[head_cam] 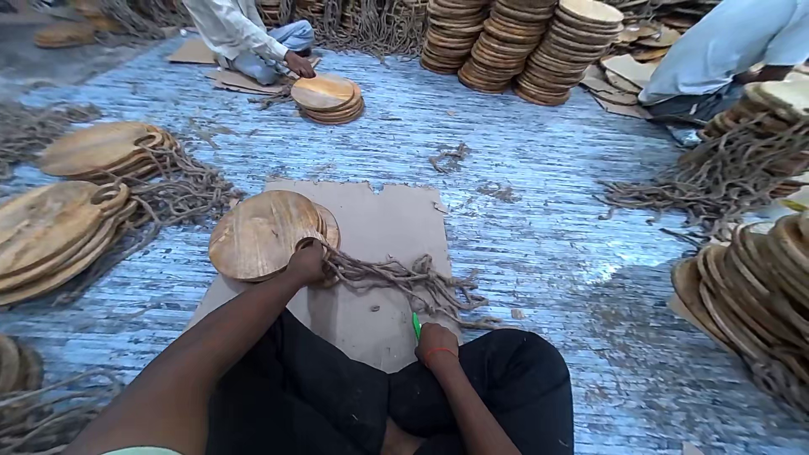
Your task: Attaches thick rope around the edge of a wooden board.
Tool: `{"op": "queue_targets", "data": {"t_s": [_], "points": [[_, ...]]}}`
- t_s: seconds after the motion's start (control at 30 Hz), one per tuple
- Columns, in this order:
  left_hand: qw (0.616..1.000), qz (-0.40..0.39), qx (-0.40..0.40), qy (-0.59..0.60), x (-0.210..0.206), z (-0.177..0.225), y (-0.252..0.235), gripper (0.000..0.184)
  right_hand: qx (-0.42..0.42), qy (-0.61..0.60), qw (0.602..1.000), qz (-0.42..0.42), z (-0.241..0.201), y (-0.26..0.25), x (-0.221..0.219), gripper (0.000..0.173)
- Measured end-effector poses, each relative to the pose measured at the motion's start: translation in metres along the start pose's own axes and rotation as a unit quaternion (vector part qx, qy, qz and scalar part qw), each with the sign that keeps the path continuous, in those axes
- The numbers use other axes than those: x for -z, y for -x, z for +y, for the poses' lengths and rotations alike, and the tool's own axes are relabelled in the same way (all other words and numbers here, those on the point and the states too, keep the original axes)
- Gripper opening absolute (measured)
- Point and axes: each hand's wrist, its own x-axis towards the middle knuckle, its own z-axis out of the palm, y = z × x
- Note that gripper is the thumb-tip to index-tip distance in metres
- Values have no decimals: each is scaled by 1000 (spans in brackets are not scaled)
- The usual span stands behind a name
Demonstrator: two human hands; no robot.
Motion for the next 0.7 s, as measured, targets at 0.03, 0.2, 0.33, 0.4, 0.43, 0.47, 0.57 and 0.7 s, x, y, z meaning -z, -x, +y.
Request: {"op": "queue_targets", "data": {"t_s": [0.03,0.2,0.33,0.4,0.43,0.47,0.57,0.7], "points": [[1000,3,-5,-4,-1,0,0,81,1,-2,1000,0,0,1,0,37],[998,9,-55,-29,1,9,10,68,7,-15,1000,6,0,5,1,37],[996,-16,-76,-33,-5,13,19,77,8,-18,1000,-4,0,6,0,37],[995,-13,-88,-44,-10,11,19,86,8,-14,1000,-3,-1,6,0,37],[994,-11,-92,-51,-12,11,20,86,8,-14,1000,-4,-2,7,0,37],[994,-9,-90,-57,-14,13,20,84,8,-16,1000,-4,-2,7,1,37],[996,0,-64,-59,-16,23,21,82,3,-18,1000,1,-1,7,0,37],[996,8,-52,-69,-16,28,24,81,6,-18,1000,5,-2,6,-1,37]]}}
